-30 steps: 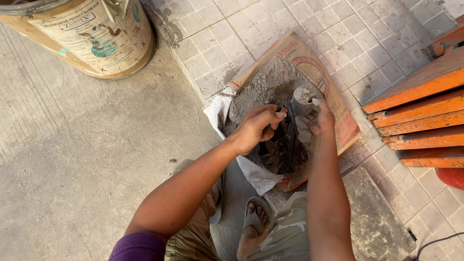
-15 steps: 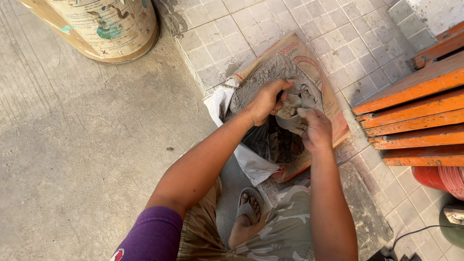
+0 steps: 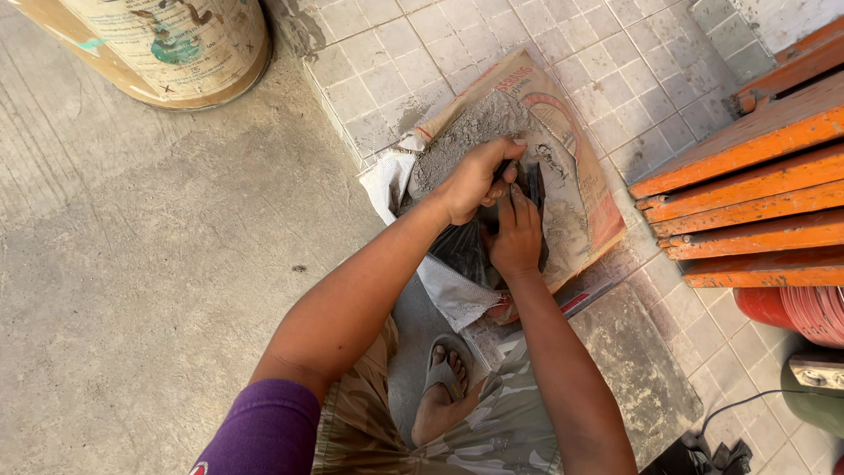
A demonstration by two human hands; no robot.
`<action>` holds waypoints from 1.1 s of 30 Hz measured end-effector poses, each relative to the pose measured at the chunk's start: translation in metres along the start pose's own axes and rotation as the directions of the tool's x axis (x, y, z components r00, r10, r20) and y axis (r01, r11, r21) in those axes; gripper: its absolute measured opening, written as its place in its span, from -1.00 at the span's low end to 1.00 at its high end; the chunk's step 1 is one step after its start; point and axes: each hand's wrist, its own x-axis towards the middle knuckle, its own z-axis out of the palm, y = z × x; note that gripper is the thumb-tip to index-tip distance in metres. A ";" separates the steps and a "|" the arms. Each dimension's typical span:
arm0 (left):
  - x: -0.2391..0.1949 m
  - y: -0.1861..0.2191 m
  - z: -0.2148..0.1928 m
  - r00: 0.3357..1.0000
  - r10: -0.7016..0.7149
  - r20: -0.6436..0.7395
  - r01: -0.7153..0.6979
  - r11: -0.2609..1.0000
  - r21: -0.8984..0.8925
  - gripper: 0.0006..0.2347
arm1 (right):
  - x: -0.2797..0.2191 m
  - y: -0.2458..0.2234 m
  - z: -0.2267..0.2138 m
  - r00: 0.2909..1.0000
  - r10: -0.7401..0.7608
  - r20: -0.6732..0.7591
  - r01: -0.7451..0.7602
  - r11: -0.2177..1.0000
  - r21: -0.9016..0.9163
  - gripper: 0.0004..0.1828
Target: The person fills a black plastic bag with cement powder by scooping it from a large bag into the smaller bag using a small grey cup, then places the black bag onto a digital scale.
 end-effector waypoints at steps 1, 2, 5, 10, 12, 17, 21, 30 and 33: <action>-0.002 0.002 0.001 1.000 -0.006 0.002 0.006 1.000 -0.003 -0.69 | 0.002 -0.001 -0.004 1.000 0.005 0.005 -0.005 1.000 -0.002 -0.41; -0.003 0.006 0.001 1.000 -0.003 0.007 0.003 1.000 -0.004 -0.69 | 0.006 -0.001 -0.008 1.000 0.000 -0.003 0.000 1.000 -0.006 -0.41; -0.002 0.007 0.001 1.000 0.010 0.003 -0.010 1.000 -0.012 -0.69 | 0.011 0.001 -0.014 0.998 -0.057 -0.027 0.057 0.998 -0.013 -0.42; -0.001 0.001 -0.002 1.000 0.004 0.020 -0.004 1.000 -0.005 -0.68 | 0.008 0.010 -0.017 0.975 -0.156 -0.158 0.156 0.988 -0.014 -0.48; -0.004 0.005 -0.001 1.000 -0.002 0.009 0.003 1.000 -0.011 -0.69 | 0.012 0.011 -0.023 0.954 -0.171 -0.248 0.180 0.984 0.012 -0.53; -0.007 0.008 0.001 1.000 -0.001 0.011 0.001 1.000 0.014 -0.63 | 0.024 0.058 -0.040 0.825 0.482 -0.295 -0.263 0.789 0.555 -0.41; -0.014 0.017 0.004 1.000 0.003 0.002 -0.003 0.999 0.041 -0.70 | 0.000 0.127 0.005 0.329 0.940 -0.089 -0.763 0.320 0.562 -0.37; -0.012 0.014 0.009 0.999 0.025 -0.025 -0.023 0.996 0.090 -0.75 | -0.011 0.113 0.029 0.521 0.853 0.035 -0.834 0.499 0.236 -0.89; -0.011 0.021 0.013 0.998 0.054 -0.021 -0.051 0.994 0.097 -0.72 | 0.036 0.061 -0.010 0.680 0.703 0.208 -0.707 0.552 0.442 -0.77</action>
